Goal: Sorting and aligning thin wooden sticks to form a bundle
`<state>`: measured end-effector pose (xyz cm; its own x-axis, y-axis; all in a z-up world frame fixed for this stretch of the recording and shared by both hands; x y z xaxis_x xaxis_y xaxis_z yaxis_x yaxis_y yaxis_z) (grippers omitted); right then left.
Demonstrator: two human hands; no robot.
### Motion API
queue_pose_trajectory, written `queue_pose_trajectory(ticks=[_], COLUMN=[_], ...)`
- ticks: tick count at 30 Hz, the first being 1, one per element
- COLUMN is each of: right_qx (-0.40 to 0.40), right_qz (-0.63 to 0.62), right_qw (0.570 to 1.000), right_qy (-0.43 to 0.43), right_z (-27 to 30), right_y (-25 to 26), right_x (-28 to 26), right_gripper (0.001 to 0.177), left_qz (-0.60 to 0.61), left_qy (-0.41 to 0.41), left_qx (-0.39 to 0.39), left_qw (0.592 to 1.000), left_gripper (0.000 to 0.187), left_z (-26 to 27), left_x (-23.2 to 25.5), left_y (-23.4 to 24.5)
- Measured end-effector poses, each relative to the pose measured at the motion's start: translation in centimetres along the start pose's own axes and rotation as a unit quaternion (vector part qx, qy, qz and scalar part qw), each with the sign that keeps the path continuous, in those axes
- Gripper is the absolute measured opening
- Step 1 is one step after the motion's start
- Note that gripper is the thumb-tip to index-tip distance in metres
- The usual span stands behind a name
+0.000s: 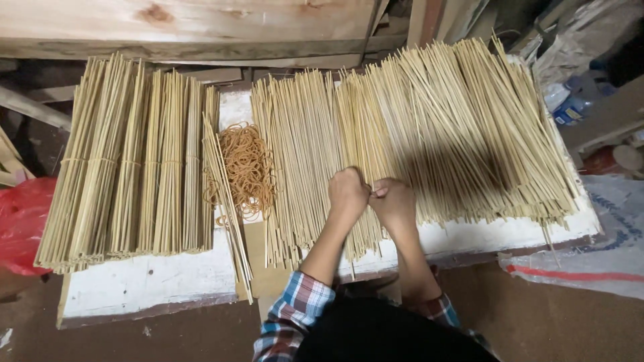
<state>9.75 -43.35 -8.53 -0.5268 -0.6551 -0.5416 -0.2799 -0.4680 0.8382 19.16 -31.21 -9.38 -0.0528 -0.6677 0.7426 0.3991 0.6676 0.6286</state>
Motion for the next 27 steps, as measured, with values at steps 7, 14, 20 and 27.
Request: queue_pose_trajectory(ticks=[7, 14, 20, 27], right_qx=[-0.025, -0.044, -0.075, -0.069], right_qz=[0.001, 0.002, -0.045, -0.098], right_qw=[1.0, 0.999, 0.996, 0.993], right_qy=[-0.017, -0.006, 0.009, 0.015], right_z=[0.7, -0.4, -0.4, -0.3], right_y=[2.5, 1.2, 1.6, 1.2], right_x=[-1.5, 0.6, 0.2, -0.6], right_gripper=[0.03, 0.037, 0.04, 0.032], left_qz=[0.05, 0.061, 0.118, 0.132], left_qy=[0.014, 0.003, -0.009, -0.007], left_qx=[-0.013, 0.001, 0.018, 0.023], left_qw=[0.999, 0.998, 0.993, 0.991], left_gripper=[0.03, 0.026, 0.019, 0.02], left_z=[2.8, 2.0, 2.1, 2.4], left_x=[2.2, 1.9, 1.0, 1.8], left_y=[3.1, 2.9, 3.6, 4.5])
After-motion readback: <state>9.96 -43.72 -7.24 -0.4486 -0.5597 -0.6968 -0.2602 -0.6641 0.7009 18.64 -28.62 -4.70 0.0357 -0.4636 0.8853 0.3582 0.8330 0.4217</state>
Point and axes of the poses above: each hand's wrist, its own z-axis away from the middle knuckle, its own y-axis out of the back of the hand, x = y × z, the point moved 10 cm from there along -z, towards the middle knuckle, and after that the axes turned 10 degrees about z, right-handed, at the moved point
